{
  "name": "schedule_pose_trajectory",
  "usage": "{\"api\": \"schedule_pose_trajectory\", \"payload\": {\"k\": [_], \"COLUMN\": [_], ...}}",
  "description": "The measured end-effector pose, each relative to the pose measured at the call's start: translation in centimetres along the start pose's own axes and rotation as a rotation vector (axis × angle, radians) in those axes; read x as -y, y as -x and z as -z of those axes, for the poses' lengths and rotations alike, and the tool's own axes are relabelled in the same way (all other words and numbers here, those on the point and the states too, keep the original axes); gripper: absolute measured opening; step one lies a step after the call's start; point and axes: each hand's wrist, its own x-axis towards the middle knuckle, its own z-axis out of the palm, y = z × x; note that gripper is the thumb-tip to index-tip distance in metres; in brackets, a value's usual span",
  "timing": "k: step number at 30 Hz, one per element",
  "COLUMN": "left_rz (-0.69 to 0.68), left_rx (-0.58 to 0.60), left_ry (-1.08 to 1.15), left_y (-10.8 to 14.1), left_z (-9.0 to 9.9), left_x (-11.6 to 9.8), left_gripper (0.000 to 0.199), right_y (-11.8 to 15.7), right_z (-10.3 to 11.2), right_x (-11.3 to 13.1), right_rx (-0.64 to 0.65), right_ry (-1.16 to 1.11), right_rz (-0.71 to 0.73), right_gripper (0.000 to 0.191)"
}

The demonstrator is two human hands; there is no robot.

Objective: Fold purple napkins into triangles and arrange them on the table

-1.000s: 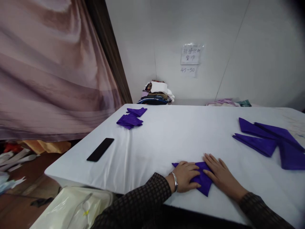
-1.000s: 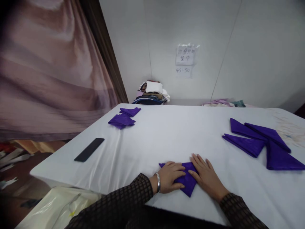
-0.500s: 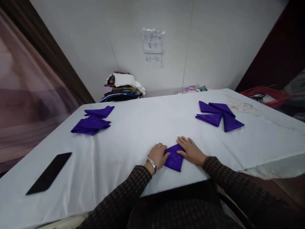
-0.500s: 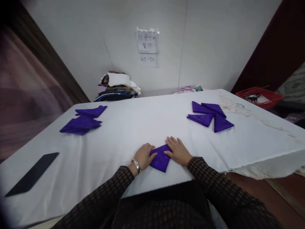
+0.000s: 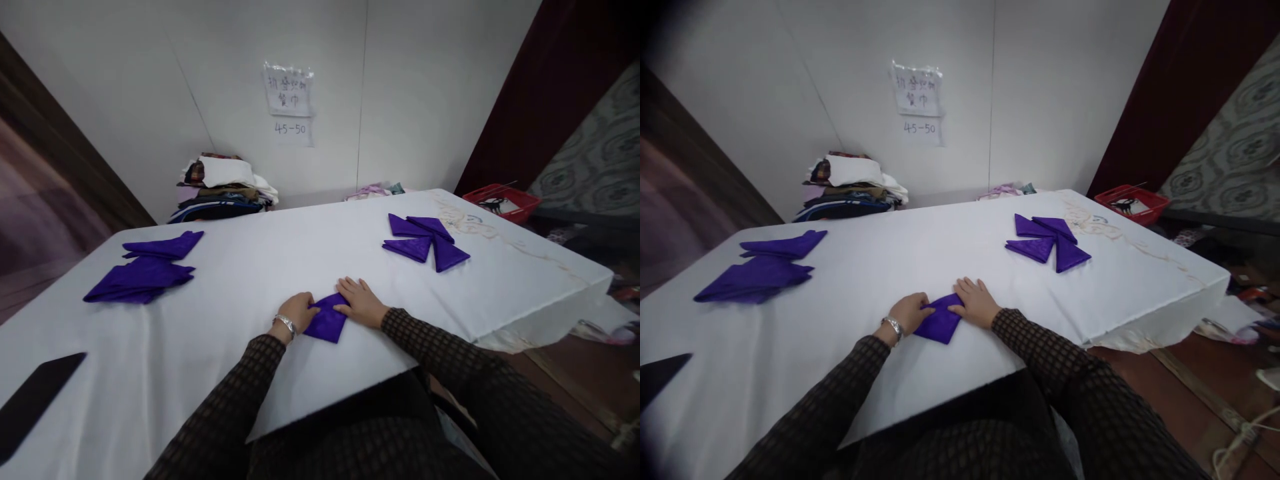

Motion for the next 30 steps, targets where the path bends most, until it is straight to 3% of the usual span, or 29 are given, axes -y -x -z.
{"api": "schedule_pose_trajectory", "payload": {"k": [4, 7, 9, 12, 15, 19, 22, 25, 27, 30], "left_rz": [0.051, 0.061, -0.025, -0.272, -0.372, -0.343, -0.336, -0.332, -0.338, -0.332], "left_rx": [0.002, -0.046, -0.170, -0.299, -0.238, -0.171, -0.150, -0.146, -0.155, -0.147], "left_ry": [0.009, 0.001, -0.045, -0.090, -0.092, -0.112, -0.129, -0.145, -0.156, -0.170], "left_y": [-1.0, -0.5, 0.2, 1.4, 2.4, 2.6, 2.6, 2.7, 2.8, 2.8], "left_z": [0.6, 0.5, 0.0, -1.3, -3.1, -4.3, -4.2, -3.8, -3.7, -3.8], "left_x": [2.1, 2.4, 2.0, 1.0, 0.5, 0.5, 0.5, 0.2, 0.1, 0.2], "left_gripper": [0.018, 0.026, 0.032, 0.038, 0.047, 0.055, 0.057, 0.055, 0.053, 0.057], "right_y": [-2.9, -3.4, -3.2, -2.9, -2.8, -3.0, -3.1, -3.2, -3.1, -3.0], "right_z": [-0.4, -0.8, -1.0, -1.2, -1.3, -0.5, 0.6, 1.2, 0.8, -0.3], "right_x": [0.1, -0.2, -0.4, -0.6, -0.7, -0.4, 1.3, 4.1, 5.5, 5.5], "right_rx": [0.007, -0.006, -0.010, -0.017, -0.017, 0.026, -0.018, -0.092, -0.058, 0.020], "right_ry": [-0.005, -0.013, -0.013, -0.008, -0.006, -0.025, -0.014, -0.014, -0.049, -0.080], "right_rz": [0.023, 0.035, 0.038, 0.044, 0.046, 0.021, 0.007, 0.130, 0.215, 0.184], "right_gripper": [0.062, 0.062, 0.062, 0.062, 0.061, 0.061, 0.065, 0.069, 0.071, 0.075]}}
